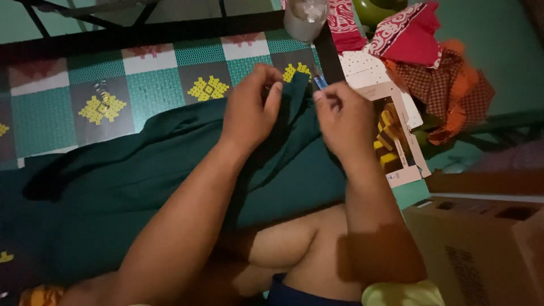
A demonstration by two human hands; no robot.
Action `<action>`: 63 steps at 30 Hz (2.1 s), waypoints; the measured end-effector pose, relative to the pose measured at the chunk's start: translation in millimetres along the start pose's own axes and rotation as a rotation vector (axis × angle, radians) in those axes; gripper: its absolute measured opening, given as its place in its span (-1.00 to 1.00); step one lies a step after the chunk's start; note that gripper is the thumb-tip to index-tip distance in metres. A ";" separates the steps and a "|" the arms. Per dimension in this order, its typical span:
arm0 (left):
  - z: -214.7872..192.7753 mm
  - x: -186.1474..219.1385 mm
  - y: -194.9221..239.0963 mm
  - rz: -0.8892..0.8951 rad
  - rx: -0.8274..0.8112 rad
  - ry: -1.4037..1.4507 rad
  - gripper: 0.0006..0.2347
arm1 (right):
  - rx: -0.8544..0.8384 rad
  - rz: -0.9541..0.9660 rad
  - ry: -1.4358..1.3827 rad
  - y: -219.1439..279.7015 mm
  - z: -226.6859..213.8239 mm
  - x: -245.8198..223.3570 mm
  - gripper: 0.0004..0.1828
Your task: The person folds a dark green t-shirt on a patterned mat. They smooth the fabric, fold the sleeves inward, and then fold the shirt in half. The person uses a blue utility knife to cut a small piece of fabric from the shirt's edge before completing the fold.
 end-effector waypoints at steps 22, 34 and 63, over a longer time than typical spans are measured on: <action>-42.5 15.0 10.9 0.278 0.332 0.099 -0.94 | 0.095 0.409 -1.753 47.7 89.6 56.8 -0.82; -185.8 59.5 83.6 0.196 0.168 0.069 -0.78 | 0.094 0.434 -1.771 43.4 92.3 58.0 -0.74; -311.1 -126.7 241.1 -0.412 0.787 0.057 -0.90 | 0.067 0.381 -1.602 45.2 89.0 59.2 -0.74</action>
Point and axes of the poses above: each hand's wrist, its own y-axis away from the middle knuckle, its own z-axis out of the palm, x = y × z, the point moved 7 cm from there along -y, towards the middle knuckle, and after that the axes turned 5 degrees about -z, right-handed, at the moved point
